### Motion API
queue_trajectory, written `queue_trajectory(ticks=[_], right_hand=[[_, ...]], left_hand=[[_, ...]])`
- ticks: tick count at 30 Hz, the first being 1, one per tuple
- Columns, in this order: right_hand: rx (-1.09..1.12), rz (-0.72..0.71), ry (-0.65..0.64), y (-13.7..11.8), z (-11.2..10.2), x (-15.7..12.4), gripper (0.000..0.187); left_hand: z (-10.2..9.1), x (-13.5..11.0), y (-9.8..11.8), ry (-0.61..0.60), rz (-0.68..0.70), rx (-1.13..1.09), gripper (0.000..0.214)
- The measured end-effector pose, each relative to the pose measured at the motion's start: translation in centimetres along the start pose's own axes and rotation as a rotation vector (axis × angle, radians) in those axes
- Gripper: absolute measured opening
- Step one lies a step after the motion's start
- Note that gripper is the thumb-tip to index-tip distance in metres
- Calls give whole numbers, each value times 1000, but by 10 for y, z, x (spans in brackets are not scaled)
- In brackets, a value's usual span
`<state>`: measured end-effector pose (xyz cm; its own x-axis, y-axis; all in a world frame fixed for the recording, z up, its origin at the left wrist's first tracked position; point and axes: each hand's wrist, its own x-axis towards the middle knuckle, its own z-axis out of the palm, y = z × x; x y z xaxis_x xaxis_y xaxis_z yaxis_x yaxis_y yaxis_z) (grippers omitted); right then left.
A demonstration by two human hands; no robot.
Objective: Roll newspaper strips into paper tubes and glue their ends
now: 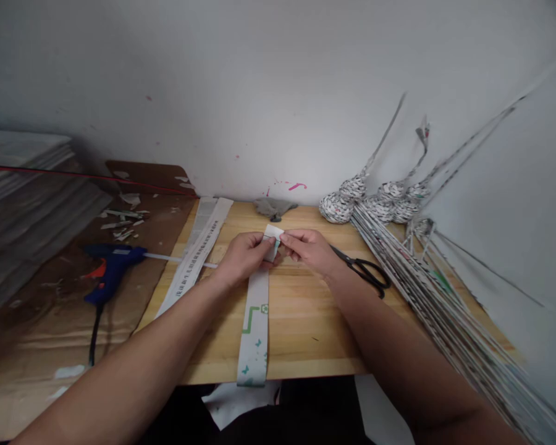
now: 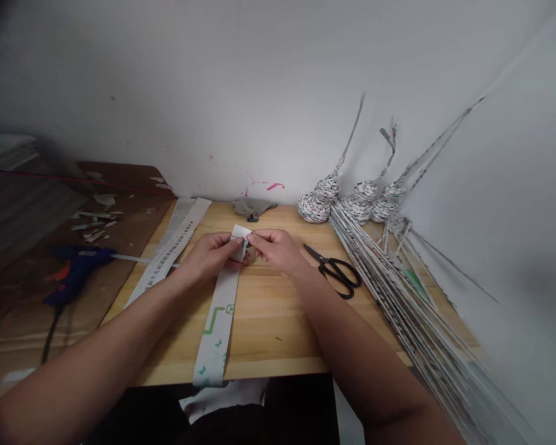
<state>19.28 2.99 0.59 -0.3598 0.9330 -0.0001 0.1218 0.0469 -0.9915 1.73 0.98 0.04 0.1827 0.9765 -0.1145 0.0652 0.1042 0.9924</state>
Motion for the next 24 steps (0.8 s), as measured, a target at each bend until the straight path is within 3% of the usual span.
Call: queue_trajectory(ticks=[14,24], right_hand=[[56,12,-17,5,1,1,34],[190,25,78,4,7,2,31]], left_hand=[[0,-1,0,-26,60,58,36],[3,-2,0,-13,52,41,36]])
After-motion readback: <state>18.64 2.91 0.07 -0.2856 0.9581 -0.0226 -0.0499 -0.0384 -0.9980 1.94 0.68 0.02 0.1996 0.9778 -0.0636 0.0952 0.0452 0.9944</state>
